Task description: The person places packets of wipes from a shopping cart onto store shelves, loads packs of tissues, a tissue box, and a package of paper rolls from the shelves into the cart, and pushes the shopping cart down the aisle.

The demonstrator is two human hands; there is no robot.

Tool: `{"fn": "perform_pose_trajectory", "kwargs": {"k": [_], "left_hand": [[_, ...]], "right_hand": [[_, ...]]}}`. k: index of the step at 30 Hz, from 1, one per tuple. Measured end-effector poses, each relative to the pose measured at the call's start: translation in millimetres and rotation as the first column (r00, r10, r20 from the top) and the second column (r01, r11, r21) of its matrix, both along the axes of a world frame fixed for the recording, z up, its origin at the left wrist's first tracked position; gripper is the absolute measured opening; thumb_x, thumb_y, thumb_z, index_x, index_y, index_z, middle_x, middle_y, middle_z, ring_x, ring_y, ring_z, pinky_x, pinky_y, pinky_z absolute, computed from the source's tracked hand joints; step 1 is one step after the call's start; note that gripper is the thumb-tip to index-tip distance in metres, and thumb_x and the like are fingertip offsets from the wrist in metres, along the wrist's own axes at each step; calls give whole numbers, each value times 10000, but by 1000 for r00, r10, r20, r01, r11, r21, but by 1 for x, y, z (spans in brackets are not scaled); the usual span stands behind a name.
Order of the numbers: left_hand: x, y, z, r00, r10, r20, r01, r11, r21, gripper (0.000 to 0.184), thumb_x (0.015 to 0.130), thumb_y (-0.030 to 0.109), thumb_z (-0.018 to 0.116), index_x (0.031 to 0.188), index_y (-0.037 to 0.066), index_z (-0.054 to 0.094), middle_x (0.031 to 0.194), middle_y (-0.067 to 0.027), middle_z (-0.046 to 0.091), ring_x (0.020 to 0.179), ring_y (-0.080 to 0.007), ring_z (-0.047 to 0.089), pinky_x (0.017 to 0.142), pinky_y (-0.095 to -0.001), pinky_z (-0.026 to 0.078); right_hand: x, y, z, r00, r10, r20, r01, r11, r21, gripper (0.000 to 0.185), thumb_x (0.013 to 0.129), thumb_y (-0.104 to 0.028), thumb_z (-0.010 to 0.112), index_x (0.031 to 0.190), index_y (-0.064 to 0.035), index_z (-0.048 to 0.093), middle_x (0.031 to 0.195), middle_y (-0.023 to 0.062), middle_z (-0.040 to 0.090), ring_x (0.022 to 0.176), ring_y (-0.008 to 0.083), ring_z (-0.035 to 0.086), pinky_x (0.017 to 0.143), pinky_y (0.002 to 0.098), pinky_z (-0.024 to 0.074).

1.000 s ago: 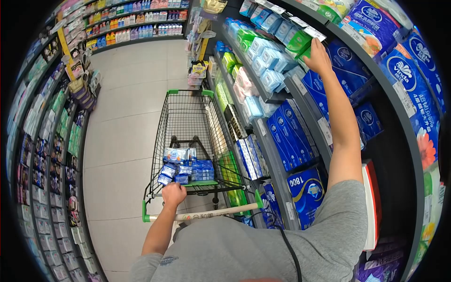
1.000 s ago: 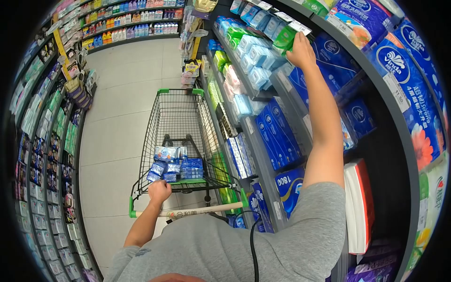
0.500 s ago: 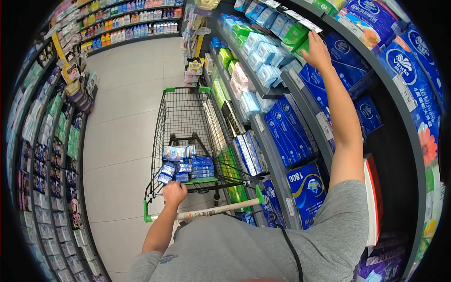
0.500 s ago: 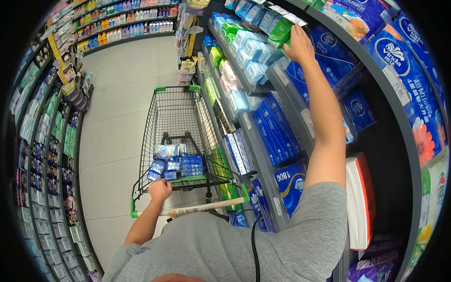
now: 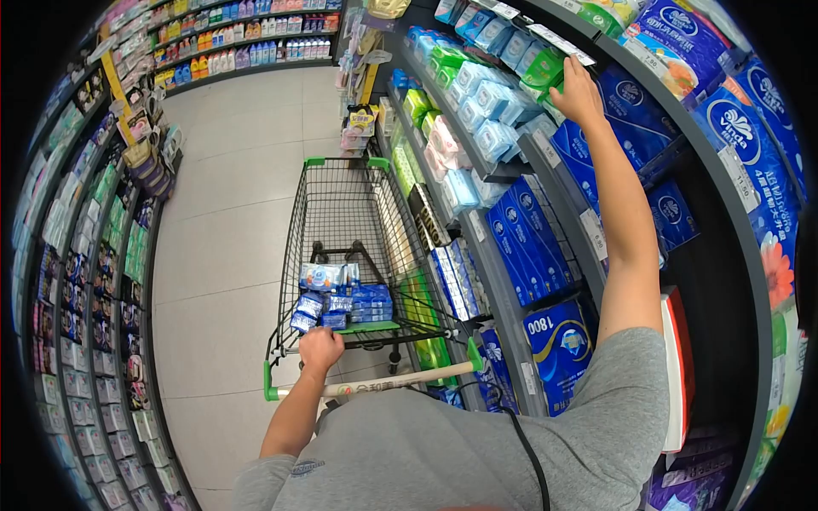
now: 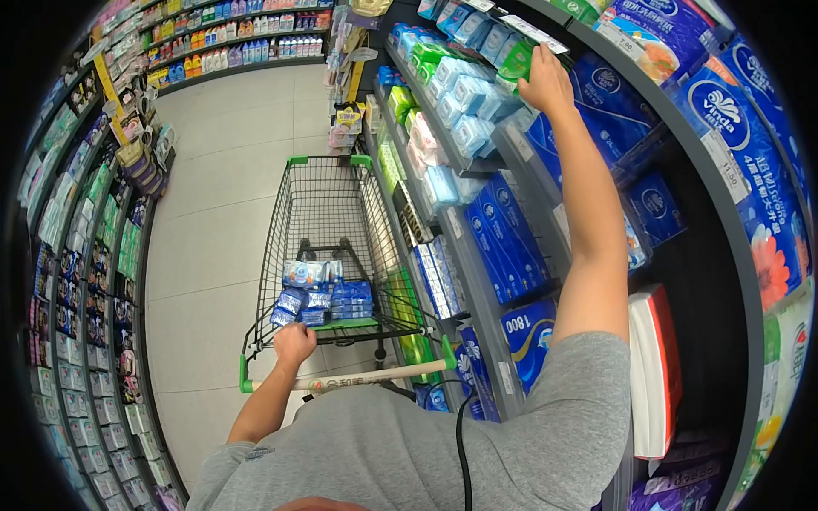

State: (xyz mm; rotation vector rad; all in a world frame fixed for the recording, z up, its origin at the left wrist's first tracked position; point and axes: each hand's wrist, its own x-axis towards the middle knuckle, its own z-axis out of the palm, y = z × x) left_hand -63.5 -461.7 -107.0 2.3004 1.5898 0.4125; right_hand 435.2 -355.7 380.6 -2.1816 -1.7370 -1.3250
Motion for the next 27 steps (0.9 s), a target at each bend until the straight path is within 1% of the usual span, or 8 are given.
{"fn": "perform_pose_trajectory", "kwargs": {"k": [8,13,17,19,21,23,25,27], "left_hand": [[0,0,-2,1000,-7,3,7,1000,9,226,761,253,592,690,55,676,743,-122,671,722,-302,654,662,-421,531],[0,-1,-2,1000,-6,1,6,1000,14,230,762,256,592,690,54,675,741,-121,670,724,-301,654,663,-423,531],[1,0,-1,1000,4,-5,-4,1000,10,232,763,259,590,686,57,674,734,-122,666,723,-301,654,659,-427,530],[0,0,-3,1000,4,-10,-4,1000,11,232,763,259,589,683,58,674,731,-123,665,719,-301,654,656,-428,530],[0,0,-6,1000,-3,6,3,1000,26,238,761,261,587,674,56,671,724,-125,661,702,-303,652,644,-430,529],[0,1,-6,1000,-5,7,4,999,40,235,760,256,588,670,54,668,718,-127,659,691,-304,650,634,-430,527],[0,-2,-6,1000,-14,6,14,999,47,231,758,251,590,667,53,666,712,-130,657,681,-305,649,625,-431,525],[0,-1,-4,999,-3,39,1,999,52,220,757,239,593,661,53,662,704,-128,654,670,-304,645,608,-430,520]], "right_hand": [[5,3,-2,1000,-3,-1,3,1000,1,729,803,-253,627,1400,65,354,1488,231,333,1326,364,401,1078,416,380],[5,0,-7,995,20,-99,-17,999,40,742,809,-261,633,1418,42,336,1523,198,288,1326,366,398,1074,424,383],[-8,-1,-19,993,52,-108,-50,999,23,756,806,-267,652,1423,33,333,1524,194,286,1324,367,399,1073,430,383],[-21,0,-29,982,121,-147,-130,990,-49,755,806,-273,665,1419,27,341,1521,201,285,1325,364,399,1072,435,382],[-31,3,-49,977,186,-108,-190,981,-34,732,813,-276,661,1407,25,358,1492,212,332,1319,360,408,1076,431,376],[-51,1,-68,929,342,-142,-355,931,-80,712,811,-266,663,1395,24,376,1437,222,410,1309,353,426,1084,424,366],[-81,-7,-96,858,449,-250,-461,887,9,685,793,-253,704,1355,32,436,1345,236,507,1259,372,474,1062,412,377],[-126,-25,-134,685,479,-549,-430,874,226,623,794,-279,717,1299,14,499,1243,223,580,1174,353,550,1013,398,419]]}}
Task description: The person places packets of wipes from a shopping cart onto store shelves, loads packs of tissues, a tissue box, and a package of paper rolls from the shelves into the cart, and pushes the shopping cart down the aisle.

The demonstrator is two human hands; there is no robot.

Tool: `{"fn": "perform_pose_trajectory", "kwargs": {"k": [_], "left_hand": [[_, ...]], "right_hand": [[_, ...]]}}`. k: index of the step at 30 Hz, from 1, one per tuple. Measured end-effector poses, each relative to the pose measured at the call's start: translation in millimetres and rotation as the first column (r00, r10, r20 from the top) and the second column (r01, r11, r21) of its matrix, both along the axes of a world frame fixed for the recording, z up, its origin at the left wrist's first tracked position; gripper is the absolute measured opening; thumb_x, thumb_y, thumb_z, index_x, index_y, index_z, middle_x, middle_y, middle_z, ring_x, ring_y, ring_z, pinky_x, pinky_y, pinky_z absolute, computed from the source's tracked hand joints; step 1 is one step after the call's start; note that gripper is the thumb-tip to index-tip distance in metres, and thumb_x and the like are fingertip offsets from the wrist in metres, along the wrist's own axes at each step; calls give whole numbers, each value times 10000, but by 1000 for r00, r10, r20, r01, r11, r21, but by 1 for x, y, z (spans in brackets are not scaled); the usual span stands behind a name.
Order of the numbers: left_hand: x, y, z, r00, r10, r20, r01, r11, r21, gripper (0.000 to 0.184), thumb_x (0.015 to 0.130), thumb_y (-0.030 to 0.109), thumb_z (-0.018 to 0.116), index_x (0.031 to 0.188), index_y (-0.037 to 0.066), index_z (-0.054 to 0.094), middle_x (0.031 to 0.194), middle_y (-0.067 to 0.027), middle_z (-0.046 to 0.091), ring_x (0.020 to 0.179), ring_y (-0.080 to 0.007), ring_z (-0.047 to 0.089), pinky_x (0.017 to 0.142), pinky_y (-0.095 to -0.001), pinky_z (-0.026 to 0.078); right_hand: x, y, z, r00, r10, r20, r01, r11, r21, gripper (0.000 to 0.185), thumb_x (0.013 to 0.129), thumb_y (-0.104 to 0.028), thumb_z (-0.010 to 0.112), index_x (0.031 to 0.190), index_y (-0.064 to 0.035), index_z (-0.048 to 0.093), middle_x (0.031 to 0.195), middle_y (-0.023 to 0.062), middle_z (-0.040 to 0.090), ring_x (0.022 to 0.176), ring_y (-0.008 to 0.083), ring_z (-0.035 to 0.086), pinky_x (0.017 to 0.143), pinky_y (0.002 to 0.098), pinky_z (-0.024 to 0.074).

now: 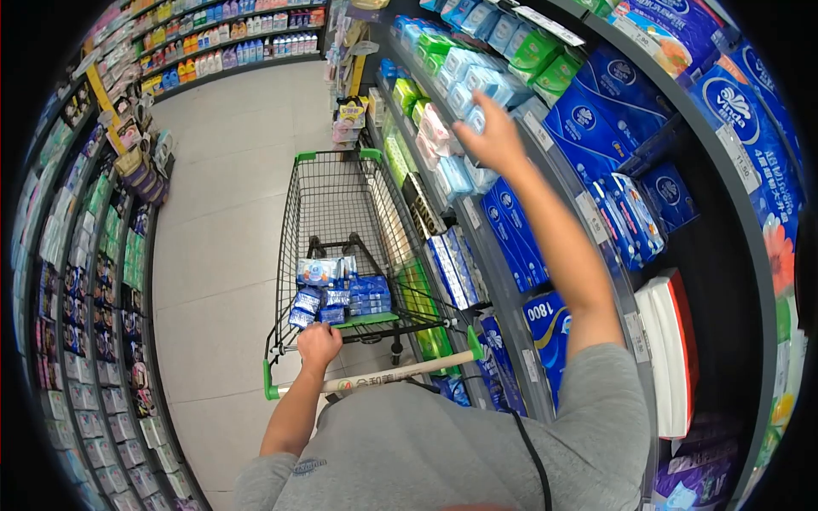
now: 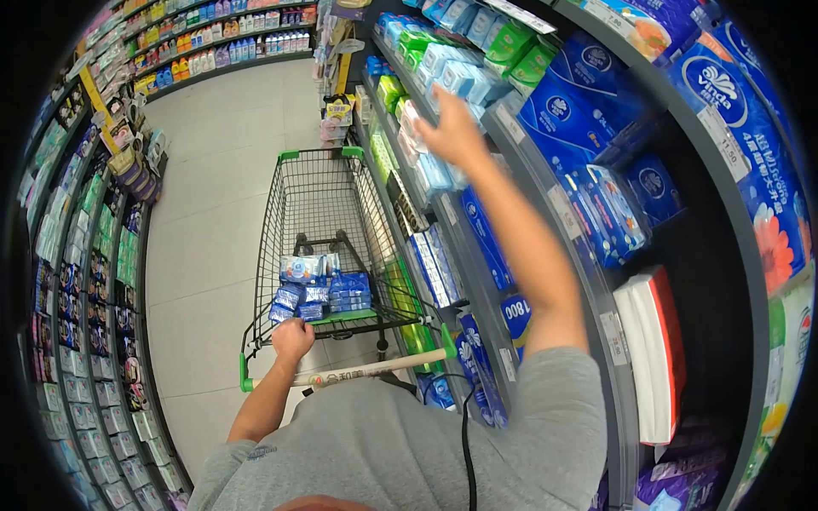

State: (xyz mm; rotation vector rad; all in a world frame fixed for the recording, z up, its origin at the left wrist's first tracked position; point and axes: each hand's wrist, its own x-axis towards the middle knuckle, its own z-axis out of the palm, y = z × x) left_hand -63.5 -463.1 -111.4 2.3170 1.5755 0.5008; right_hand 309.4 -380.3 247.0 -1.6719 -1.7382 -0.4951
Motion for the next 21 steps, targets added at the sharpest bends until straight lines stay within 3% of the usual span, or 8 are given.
{"fn": "perform_pose_trajectory", "kwargs": {"k": [3,5,6,8,10,11,13,21], "left_hand": [[-1,1,-3,1000,-2,-2,2,1000,4,213,753,233,600,653,54,657,693,-122,649,665,-303,642,605,-429,518],[-3,0,-2,1000,-4,-5,4,1000,3,214,752,235,602,651,54,655,693,-120,647,665,-303,641,607,-430,518],[-3,0,-1,1000,-7,1,7,1000,7,214,751,236,604,649,54,653,693,-120,646,669,-303,640,610,-430,518],[-3,0,0,1000,-13,4,13,1000,6,214,750,237,606,647,55,650,693,-120,645,672,-303,639,613,-429,518],[-4,1,1,999,-30,-14,31,999,17,217,751,238,605,643,55,646,701,-117,648,679,-303,638,620,-429,518],[-3,1,1,1000,-24,-18,25,1000,13,223,754,239,603,637,53,643,703,-116,650,679,-304,638,619,-429,517],[-4,0,-2,999,-29,-16,30,1000,9,226,756,241,602,635,54,641,703,-120,649,681,-304,638,618,-429,516],[-7,2,-2,997,-64,-42,65,997,36,237,772,253,592,622,73,626,673,-118,634,618,-329,623,554,-446,493]], "right_hand": [[-54,-35,-94,923,-25,-385,-49,982,-180,481,821,-308,688,1175,-5,570,1073,168,646,1046,324,625,936,380,465],[-66,-70,-196,960,-35,-278,-122,843,-525,513,844,-341,651,1203,14,561,1295,228,557,1215,359,528,1024,415,423],[-81,-94,-201,962,-99,-256,-177,490,-854,675,827,-443,659,1293,25,518,1399,241,466,1294,382,451,1072,424,383],[-94,-133,-239,994,-43,-102,-106,-91,-990,869,782,-587,673,1385,0,454,1397,242,468,1301,376,446,1081,413,369],[-98,-188,-288,965,-223,-141,-104,171,-980,756,812,-528,674,1342,-14,511,1370,232,499,1265,379,480,1055,413,389],[-100,-204,-309,961,-235,-143,-107,160,-981,756,812,-528,674,1342,-14,511,1370,232,499,1265,379,480,1055,413,389],[-108,-232,-327,862,-240,-447,-44,843,-537,523,851,-452,654,1094,11,652,1156,221,628,1106,377,573,950,426,459],[-124,-206,-353,844,-422,-330,105,734,-671,456,917,-445,546,886,-20,707,949,207,653,996,382,578,845,467,480]]}}
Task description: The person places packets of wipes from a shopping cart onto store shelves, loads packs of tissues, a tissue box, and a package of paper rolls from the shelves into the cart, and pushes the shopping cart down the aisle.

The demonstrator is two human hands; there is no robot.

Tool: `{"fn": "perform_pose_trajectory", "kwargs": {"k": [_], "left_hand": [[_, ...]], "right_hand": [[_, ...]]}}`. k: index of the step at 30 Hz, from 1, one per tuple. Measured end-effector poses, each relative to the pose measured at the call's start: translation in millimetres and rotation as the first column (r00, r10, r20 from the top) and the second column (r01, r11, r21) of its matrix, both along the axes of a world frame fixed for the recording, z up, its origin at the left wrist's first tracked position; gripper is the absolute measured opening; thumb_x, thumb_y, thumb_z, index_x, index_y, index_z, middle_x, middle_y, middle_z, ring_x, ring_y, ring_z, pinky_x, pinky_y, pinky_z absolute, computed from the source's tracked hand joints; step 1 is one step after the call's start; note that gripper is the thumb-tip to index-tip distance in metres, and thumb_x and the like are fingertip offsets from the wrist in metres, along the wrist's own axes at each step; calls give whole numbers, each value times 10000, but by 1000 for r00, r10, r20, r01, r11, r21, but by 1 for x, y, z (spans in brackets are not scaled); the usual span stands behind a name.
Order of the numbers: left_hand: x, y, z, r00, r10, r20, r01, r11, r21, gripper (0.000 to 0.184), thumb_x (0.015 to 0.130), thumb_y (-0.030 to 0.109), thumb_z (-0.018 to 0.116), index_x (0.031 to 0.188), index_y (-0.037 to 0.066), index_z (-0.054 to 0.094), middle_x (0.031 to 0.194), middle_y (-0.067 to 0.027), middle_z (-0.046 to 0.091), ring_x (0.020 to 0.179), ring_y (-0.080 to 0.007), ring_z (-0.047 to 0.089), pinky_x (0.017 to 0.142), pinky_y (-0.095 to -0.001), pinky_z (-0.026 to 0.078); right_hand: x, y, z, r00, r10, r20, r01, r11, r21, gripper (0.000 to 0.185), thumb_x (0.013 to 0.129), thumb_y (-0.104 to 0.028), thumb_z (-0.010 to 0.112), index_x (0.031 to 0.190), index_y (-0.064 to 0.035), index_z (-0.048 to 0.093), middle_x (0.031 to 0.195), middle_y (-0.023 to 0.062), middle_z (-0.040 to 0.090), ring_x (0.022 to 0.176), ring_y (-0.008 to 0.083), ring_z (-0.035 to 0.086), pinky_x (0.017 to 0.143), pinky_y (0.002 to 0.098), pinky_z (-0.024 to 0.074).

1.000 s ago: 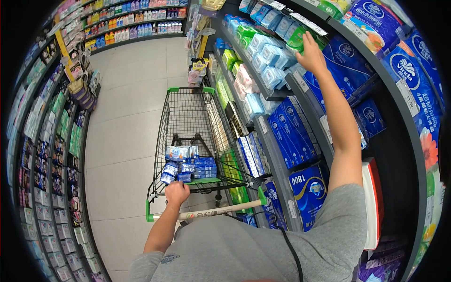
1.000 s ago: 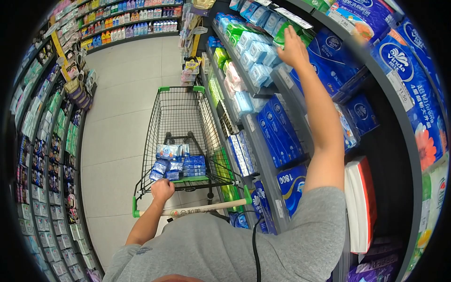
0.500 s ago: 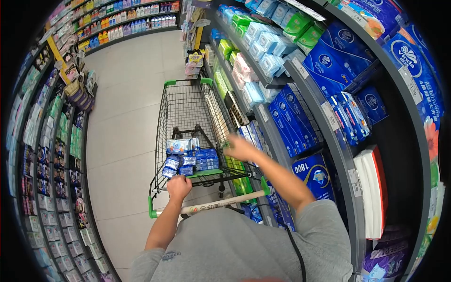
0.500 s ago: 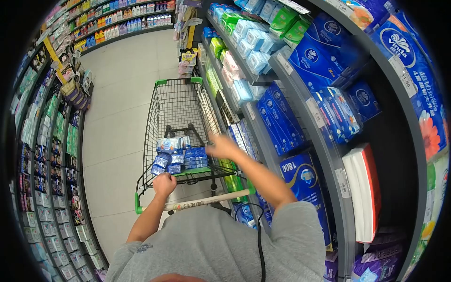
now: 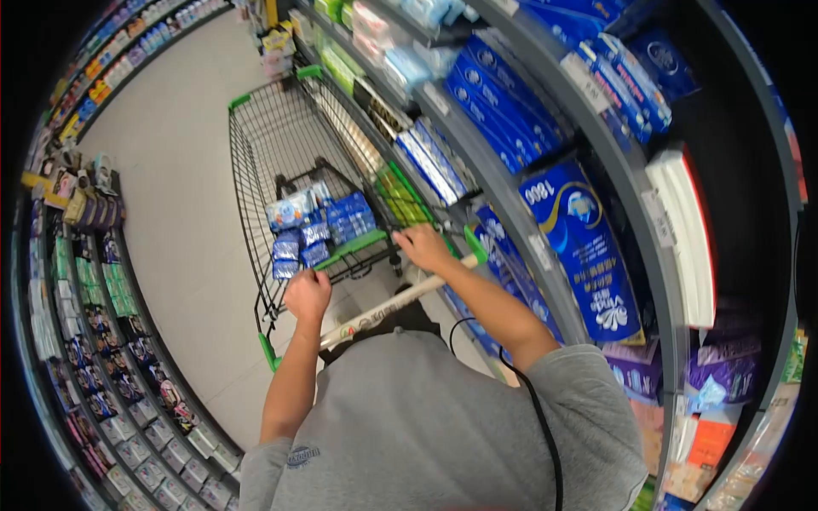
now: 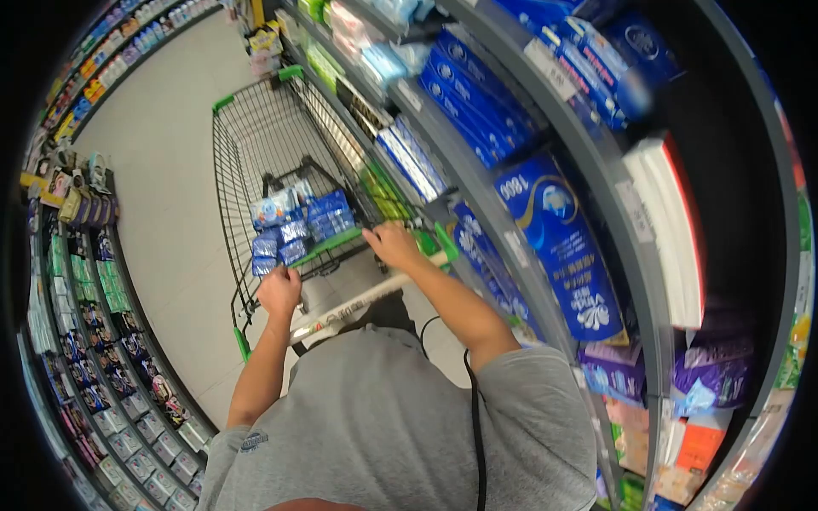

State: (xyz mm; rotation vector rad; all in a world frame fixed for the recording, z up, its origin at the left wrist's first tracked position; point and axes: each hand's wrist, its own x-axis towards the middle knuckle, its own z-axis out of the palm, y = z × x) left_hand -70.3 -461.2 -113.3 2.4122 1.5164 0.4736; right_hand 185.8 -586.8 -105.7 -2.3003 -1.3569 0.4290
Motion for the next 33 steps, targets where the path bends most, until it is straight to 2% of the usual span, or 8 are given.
{"fn": "perform_pose_trajectory", "kwargs": {"k": [8,11,22,27,29,30,32,33], "left_hand": [[1,0,2,1000,-4,-8,4,1000,30,223,787,248,584,636,91,629,661,-72,614,622,-289,616,527,-429,476],[3,-1,3,1000,5,-22,-4,999,44,217,789,248,579,640,97,628,666,-67,617,624,-289,614,528,-429,476],[3,2,5,994,13,-113,-20,998,-56,243,805,273,556,673,85,637,733,-80,656,693,-303,629,591,-447,484],[-2,0,1,996,4,-88,-4,1000,-5,235,813,277,557,699,94,650,743,-85,660,704,-307,635,592,-447,488],[-2,-2,3,995,28,-99,-30,999,-16,229,820,278,554,720,101,660,750,-91,661,706,-312,638,597,-448,492],[-2,-2,5,994,28,-109,-31,999,-31,231,824,286,550,740,107,669,759,-98,661,713,-319,640,606,-453,495],[-3,-3,7,992,20,-127,-27,998,-50,233,823,289,549,744,107,672,763,-99,662,715,-321,640,608,-457,495],[-2,-2,7,990,10,-142,-20,997,-71,236,822,292,548,747,108,674,766,-100,663,717,-324,640,610,-461,494]], "right_hand": [[-9,11,7,989,-145,-7,144,988,-58,384,896,-371,563,886,-22,723,933,211,659,974,380,583,840,452,486],[-8,9,-1,990,-139,17,138,990,26,368,890,-364,570,882,-30,725,921,197,665,959,374,586,829,451,491],[-5,8,-1,986,-151,-70,148,988,-47,361,886,-378,575,920,-49,720,1018,140,660,1036,334,557,880,438,489],[7,10,41,966,-114,-232,29,940,-341,376,860,-389,617,1028,-61,692,1132,147,628,1110,335,553,907,446,481],[30,3,57,990,-84,-116,89,996,32,324,825,-308,665,1041,-67,687,1139,156,630,1055,331,596,902,443,483],[47,3,85,988,-145,-56,155,952,265,274,789,-252,691,969,-46,697,1015,163,675,1026,328,608,886,411,484],[97,-2,134,934,-302,192,125,778,615,173,762,-163,693,893,-49,682,950,144,674,948,324,604,866,416,474],[125,-8,162,881,-328,341,33,762,647,165,764,-146,691,900,-54,680,968,134,667,934,333,599,885,415,461]]}}
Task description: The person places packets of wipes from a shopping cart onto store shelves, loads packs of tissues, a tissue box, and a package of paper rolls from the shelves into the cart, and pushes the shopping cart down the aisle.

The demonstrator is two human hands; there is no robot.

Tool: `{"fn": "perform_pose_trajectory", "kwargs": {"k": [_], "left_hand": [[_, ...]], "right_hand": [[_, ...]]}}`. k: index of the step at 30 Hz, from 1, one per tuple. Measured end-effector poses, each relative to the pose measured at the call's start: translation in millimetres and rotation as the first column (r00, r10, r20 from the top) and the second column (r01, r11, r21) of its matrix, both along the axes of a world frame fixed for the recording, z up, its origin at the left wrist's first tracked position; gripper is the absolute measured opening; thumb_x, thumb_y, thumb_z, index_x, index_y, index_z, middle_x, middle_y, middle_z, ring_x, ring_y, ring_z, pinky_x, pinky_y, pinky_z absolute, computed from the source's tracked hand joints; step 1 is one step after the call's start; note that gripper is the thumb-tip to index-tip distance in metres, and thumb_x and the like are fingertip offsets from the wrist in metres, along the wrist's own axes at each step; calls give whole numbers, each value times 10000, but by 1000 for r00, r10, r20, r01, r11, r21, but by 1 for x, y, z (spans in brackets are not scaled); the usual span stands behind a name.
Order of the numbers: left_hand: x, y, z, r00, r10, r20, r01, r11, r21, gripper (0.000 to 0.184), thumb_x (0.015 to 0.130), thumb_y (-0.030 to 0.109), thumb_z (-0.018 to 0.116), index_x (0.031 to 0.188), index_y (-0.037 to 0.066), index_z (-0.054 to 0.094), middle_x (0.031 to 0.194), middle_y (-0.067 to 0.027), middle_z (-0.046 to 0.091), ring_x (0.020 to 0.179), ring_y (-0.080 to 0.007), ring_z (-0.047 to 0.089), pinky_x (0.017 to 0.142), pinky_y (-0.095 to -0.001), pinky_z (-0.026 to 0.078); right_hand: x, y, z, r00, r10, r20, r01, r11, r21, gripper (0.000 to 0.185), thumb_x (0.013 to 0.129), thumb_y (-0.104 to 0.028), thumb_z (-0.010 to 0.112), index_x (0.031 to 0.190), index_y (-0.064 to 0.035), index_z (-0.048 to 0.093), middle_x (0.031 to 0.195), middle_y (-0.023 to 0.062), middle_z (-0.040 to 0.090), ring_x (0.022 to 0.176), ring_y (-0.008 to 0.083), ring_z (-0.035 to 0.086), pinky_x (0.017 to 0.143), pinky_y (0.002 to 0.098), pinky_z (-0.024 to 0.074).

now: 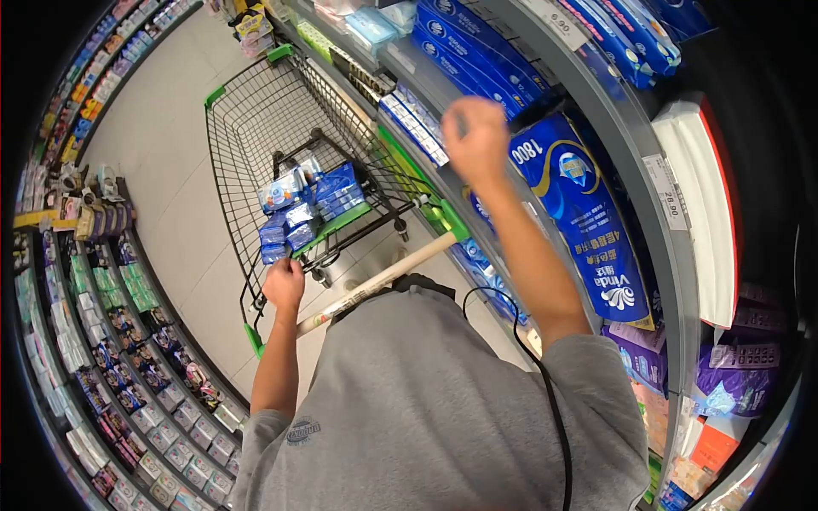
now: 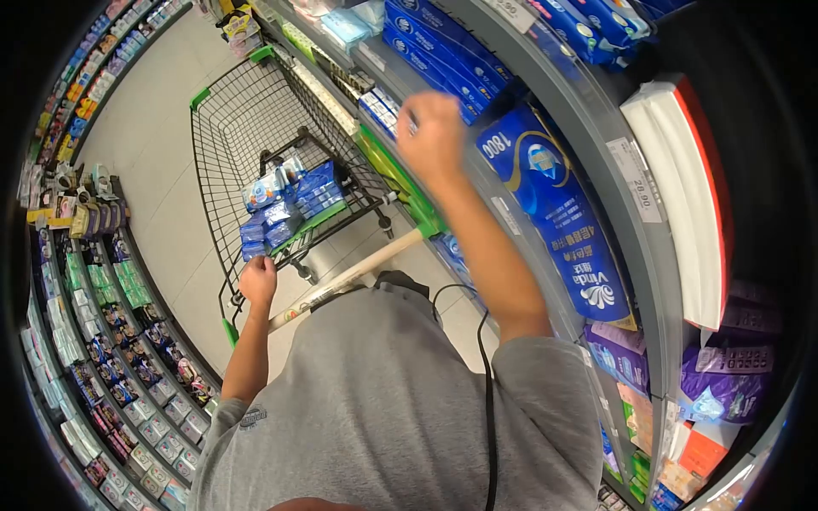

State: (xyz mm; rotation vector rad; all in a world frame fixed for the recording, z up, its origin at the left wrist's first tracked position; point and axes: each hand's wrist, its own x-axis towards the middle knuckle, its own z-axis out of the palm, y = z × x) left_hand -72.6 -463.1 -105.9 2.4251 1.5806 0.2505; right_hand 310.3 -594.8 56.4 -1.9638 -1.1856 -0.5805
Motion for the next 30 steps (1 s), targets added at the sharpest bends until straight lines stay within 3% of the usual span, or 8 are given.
{"fn": "perform_pose_trajectory", "kwargs": {"k": [2,3,5,9,13,22,26,30], "left_hand": [[1,1,3,999,-5,-44,4,999,-39,248,827,302,536,788,116,695,797,-113,679,749,-333,652,635,-459,502],[4,3,5,996,17,-85,-24,996,-82,254,829,311,532,808,125,704,814,-121,686,766,-336,658,649,-457,507],[4,3,10,990,53,-132,-69,991,-118,261,831,319,528,829,134,712,830,-128,692,782,-340,664,663,-455,512],[8,5,13,980,90,-180,-118,981,-155,271,828,339,529,862,150,720,843,-144,699,797,-350,670,690,-460,516],[5,2,7,980,107,-169,-124,988,-94,283,832,343,518,871,146,718,821,-154,695,785,-358,668,691,-468,514],[0,2,-2,986,79,-146,-81,997,-8,285,845,336,509,786,121,686,744,-149,671,702,-375,645,615,-484,495],[0,5,-5,989,55,-136,-50,998,40,285,853,343,508,792,119,675,739,-157,665,697,-385,641,614,-494,490],[-12,9,-34,975,76,-211,-75,997,11,345,875,389,503,795,105,681,721,-155,673,663,-375,654,580,-519,477]], "right_hand": [[47,-8,29,960,-201,193,199,980,31,272,776,-173,678,994,-12,658,1091,182,633,1037,368,561,925,437,444],[63,-12,35,949,-303,86,310,945,-100,389,790,-244,669,1089,2,629,1184,213,605,1138,385,534,959,457,432],[89,-15,44,893,-435,118,449,835,-317,550,810,-322,661,1239,1,544,1273,233,562,1193,398,523,994,470,421],[99,-13,59,849,-528,-28,424,713,-559,606,827,-341,666,1322,-37,491,1300,223,550,1210,383,521,1010,469,415],[93,-13,68,824,-543,-161,342,704,-623,592,840,-320,668,1351,-90,479,1335,181,536,1225,362,517,1010,459,419],[119,-2,55,689,-574,-443,267,769,-581,710,820,-394,703,1388,-65,431,1374,197,508,1250,362,503,1033,427,399],[144,0,28,714,-554,-427,200,747,-634,739,835,-445,662,1416,-66,407,1368,219,506,1263,379,488,1054,436,371],[107,-21,52,727,-517,-452,186,782,-595,678,828,-597,566,1133,2,652,1200,269,610,1156,415,566,1001,430,410]]}}
